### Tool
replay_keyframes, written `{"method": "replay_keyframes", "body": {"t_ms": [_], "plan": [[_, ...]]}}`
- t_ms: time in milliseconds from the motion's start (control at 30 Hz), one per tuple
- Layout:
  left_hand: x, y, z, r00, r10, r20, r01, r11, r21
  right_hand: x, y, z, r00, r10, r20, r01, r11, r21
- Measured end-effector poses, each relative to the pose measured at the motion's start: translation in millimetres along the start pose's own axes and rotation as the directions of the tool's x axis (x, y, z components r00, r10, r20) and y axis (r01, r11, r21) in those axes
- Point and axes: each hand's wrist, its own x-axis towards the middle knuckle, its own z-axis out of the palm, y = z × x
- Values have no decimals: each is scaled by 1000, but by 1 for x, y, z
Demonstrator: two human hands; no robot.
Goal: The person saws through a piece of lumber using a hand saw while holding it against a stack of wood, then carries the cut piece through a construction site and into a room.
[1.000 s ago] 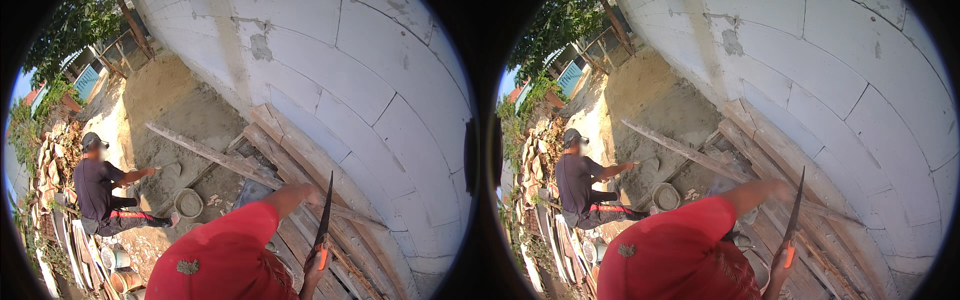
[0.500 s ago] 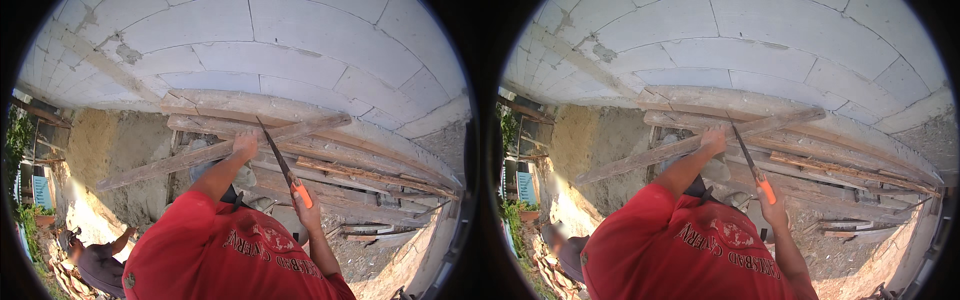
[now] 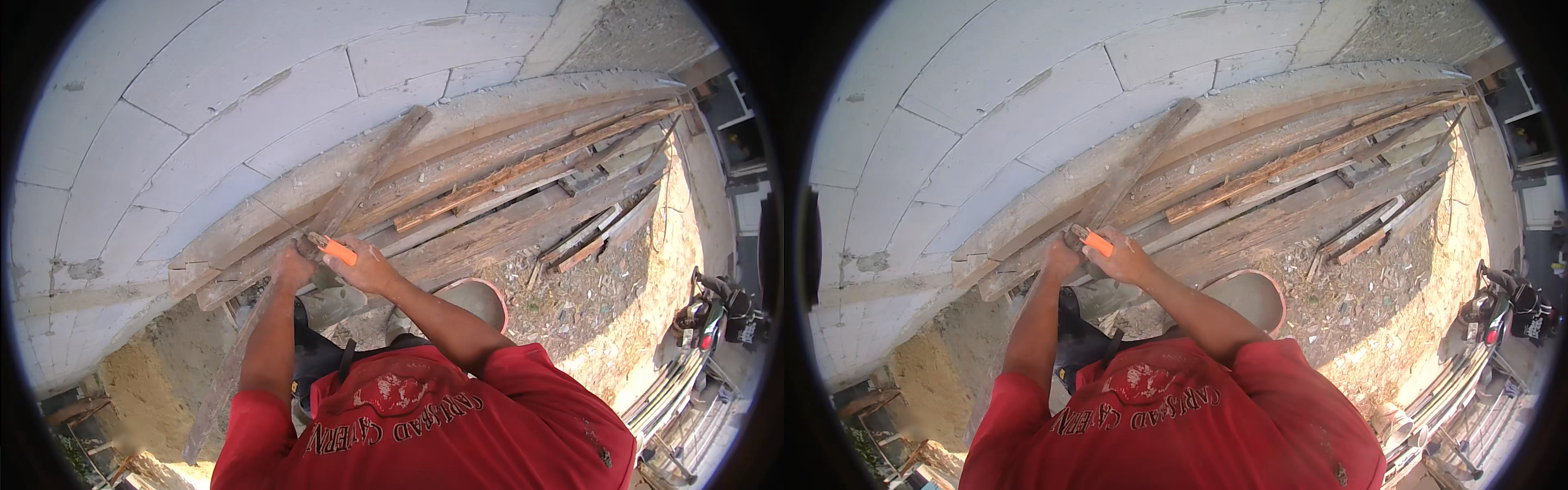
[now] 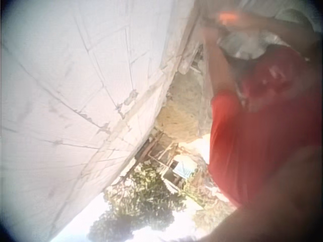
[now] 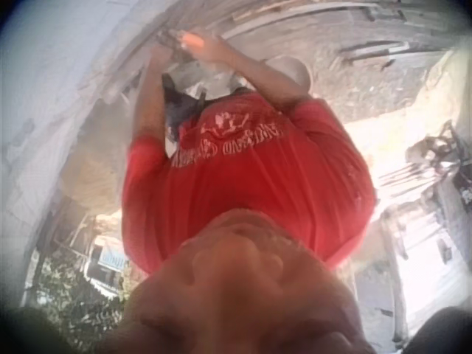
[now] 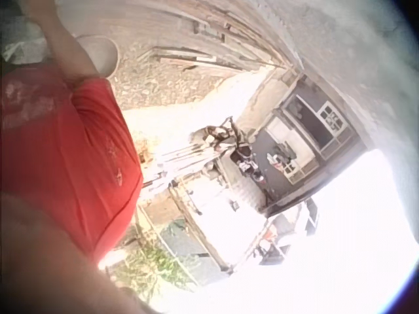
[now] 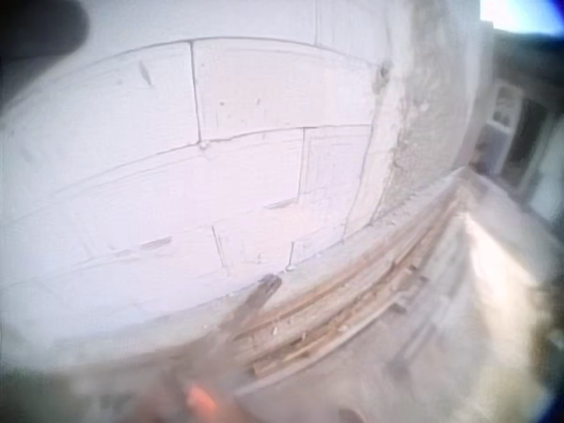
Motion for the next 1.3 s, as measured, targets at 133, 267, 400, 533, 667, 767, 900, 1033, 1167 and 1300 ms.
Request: {"method": "replay_keyframes", "body": {"t_ms": [133, 267, 400, 533, 667, 767, 900, 1033, 1167, 1300], "plan": [[28, 17, 12, 997, 67, 42, -70, 996, 58, -124, 38, -65, 998, 66, -5, -65, 992, 105], [24, 12, 18, 998, 54, 22, -56, 992, 110, -171, 23, -75, 999, 43, -3, -42, 989, 145], [22, 31, 9, 998, 67, 12, -67, 997, 49, -17, 22, -23, 994, 80, -78, -76, 996, 55], [41, 6, 30, 996, 65, 67, -68, 997, 45, -66, 31, -22, 996, 74, -47, -70, 995, 72], [43, -1, 27, 990, 57, 126, -61, 998, 22, -176, 24, -75, 996, 88, -25, -83, 983, 166], [31, 13, 20, 997, 50, 63, -55, 996, 74, -149, 26, -67, 995, 101, -22, -96, 983, 157], [23, 33, 15, 992, 119, -28, -119, 993, 2, -7, 6, -31, 989, 137, -59, -133, 989, 68], [50, -10, 39, 994, 106, 0, -106, 994, -7, -95, 16, -43, 996, 90, -2, -90, 991, 103], [23, 14, 32, 999, 46, 27, -48, 995, 90, -181, 27, -78, 991, 131, -30, -124, 977, 174], [26, 26, 27, 995, 95, -35, -90, 990, 104, -77, 42, -48, 989, 148, -13, -146, 983, 112]]}}
